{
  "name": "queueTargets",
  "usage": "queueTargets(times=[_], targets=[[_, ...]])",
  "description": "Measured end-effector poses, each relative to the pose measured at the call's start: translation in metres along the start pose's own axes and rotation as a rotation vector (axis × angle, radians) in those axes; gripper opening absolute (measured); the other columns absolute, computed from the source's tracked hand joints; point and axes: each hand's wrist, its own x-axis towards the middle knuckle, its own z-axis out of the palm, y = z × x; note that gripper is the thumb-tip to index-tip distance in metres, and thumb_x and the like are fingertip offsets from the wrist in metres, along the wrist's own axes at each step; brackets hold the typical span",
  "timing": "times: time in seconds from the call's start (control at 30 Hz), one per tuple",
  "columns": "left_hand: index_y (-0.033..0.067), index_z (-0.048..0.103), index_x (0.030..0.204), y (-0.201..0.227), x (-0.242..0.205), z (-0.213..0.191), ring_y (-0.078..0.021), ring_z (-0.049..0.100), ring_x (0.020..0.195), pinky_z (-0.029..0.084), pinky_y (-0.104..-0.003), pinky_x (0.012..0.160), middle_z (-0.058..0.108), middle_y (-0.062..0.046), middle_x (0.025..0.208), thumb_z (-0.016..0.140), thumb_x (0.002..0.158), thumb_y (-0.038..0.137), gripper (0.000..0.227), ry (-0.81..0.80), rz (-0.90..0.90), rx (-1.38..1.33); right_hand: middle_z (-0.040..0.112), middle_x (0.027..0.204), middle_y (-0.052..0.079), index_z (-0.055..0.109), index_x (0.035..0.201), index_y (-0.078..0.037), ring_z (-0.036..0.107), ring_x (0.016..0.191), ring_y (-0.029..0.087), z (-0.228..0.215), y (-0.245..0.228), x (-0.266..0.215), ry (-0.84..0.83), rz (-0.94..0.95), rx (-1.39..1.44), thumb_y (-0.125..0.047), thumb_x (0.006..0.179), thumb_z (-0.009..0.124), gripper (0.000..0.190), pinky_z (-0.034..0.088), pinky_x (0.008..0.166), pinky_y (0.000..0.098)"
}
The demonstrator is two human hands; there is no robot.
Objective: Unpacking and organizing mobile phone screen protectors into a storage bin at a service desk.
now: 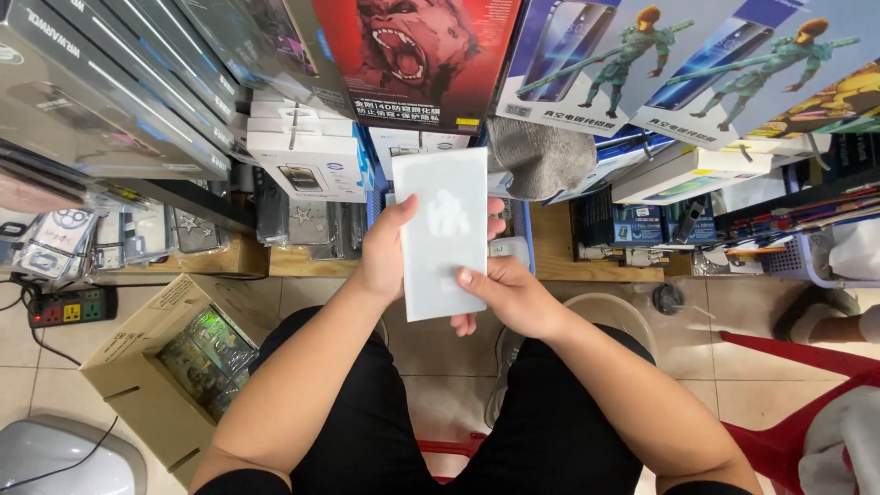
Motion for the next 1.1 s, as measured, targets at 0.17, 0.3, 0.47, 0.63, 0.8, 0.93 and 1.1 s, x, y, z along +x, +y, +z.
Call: queueTargets(times=[0.17, 0.3, 0.47, 0.63, 0.8, 0.93, 1.1], targets=[[0.0007, 0.057, 0.133, -0.010, 0.000, -0.020, -0.0341, 0.066, 0.110, 0.053, -0.046, 0.095, 0.066, -0.024, 0.121, 0.049, 0.087, 0.065, 0.080, -0.181, -0.082, 0.030, 0.070, 0.066, 0.019, 0.069, 0.080, 0.003, 0.071, 0.059, 0.024, 0.002, -0.005, 0.002, -0.144, 0.069, -0.002, -0.025, 0.099, 0.054, 0.037, 0.062, 0.055, 0.0394], [-0.0001, 0.056, 0.135, -0.012, -0.015, -0.014, -0.0343, 0.066, 0.111, 0.053, -0.049, 0.094, 0.066, -0.024, 0.118, 0.044, 0.084, 0.075, 0.091, -0.247, -0.146, 0.075, 0.067, 0.063, 0.020, 0.069, 0.080, 0.005, 0.069, 0.056, 0.026, 0.003, 0.005, 0.000, -0.125, 0.118, 0.046, -0.021, 0.095, 0.060, 0.032, 0.061, 0.053, 0.0391], [0.0013, 0.060, 0.129, -0.001, -0.016, -0.006, -0.0332, 0.068, 0.106, 0.056, -0.050, 0.089, 0.068, -0.023, 0.113, 0.048, 0.085, 0.071, 0.083, -0.245, -0.097, 0.137, 0.067, 0.066, 0.020, 0.068, 0.087, 0.006, 0.069, 0.059, 0.025, 0.007, -0.001, 0.000, -0.104, 0.144, 0.105, -0.018, 0.092, 0.063, 0.025, 0.061, 0.056, 0.0394], [0.0020, 0.064, 0.124, -0.005, -0.015, -0.008, -0.0324, 0.070, 0.097, 0.062, -0.048, 0.067, 0.069, -0.022, 0.111, 0.050, 0.086, 0.068, 0.078, -0.229, -0.117, 0.125, 0.066, 0.071, 0.019, 0.066, 0.093, 0.004, 0.068, 0.063, 0.025, 0.011, -0.008, 0.002, -0.100, 0.121, 0.185, -0.015, 0.091, 0.065, 0.020, 0.060, 0.059, 0.0403], [0.0023, 0.063, 0.126, -0.005, -0.018, -0.006, -0.0278, 0.071, 0.099, 0.059, -0.044, 0.084, 0.071, -0.021, 0.110, 0.047, 0.089, 0.066, 0.075, -0.238, -0.069, 0.094, 0.066, 0.075, 0.019, 0.065, 0.095, 0.006, 0.070, 0.068, 0.028, 0.013, -0.017, 0.003, -0.097, 0.076, 0.283, -0.007, 0.086, 0.069, 0.016, 0.061, 0.063, 0.0412], [0.0030, 0.062, 0.128, -0.014, -0.011, -0.025, -0.0320, 0.070, 0.101, 0.058, -0.046, 0.085, 0.069, -0.023, 0.114, 0.050, 0.091, 0.062, 0.070, -0.195, -0.013, 0.076, 0.065, 0.075, 0.008, 0.069, 0.090, 0.003, 0.062, 0.067, 0.016, -0.008, -0.011, 0.002, -0.089, 0.036, 0.098, -0.008, 0.086, 0.070, 0.012, 0.059, 0.064, 0.0390], [-0.0043, 0.059, 0.129, -0.031, -0.007, -0.031, -0.0368, 0.068, 0.105, 0.056, -0.049, 0.091, 0.065, -0.029, 0.119, 0.050, 0.092, 0.057, 0.072, -0.181, -0.047, -0.028, 0.059, 0.057, 0.024, 0.056, 0.063, 0.002, 0.063, 0.054, 0.026, -0.058, 0.027, 0.001, 0.218, -0.156, 0.152, -0.022, 0.079, 0.065, 0.030, 0.053, 0.055, 0.0358]])
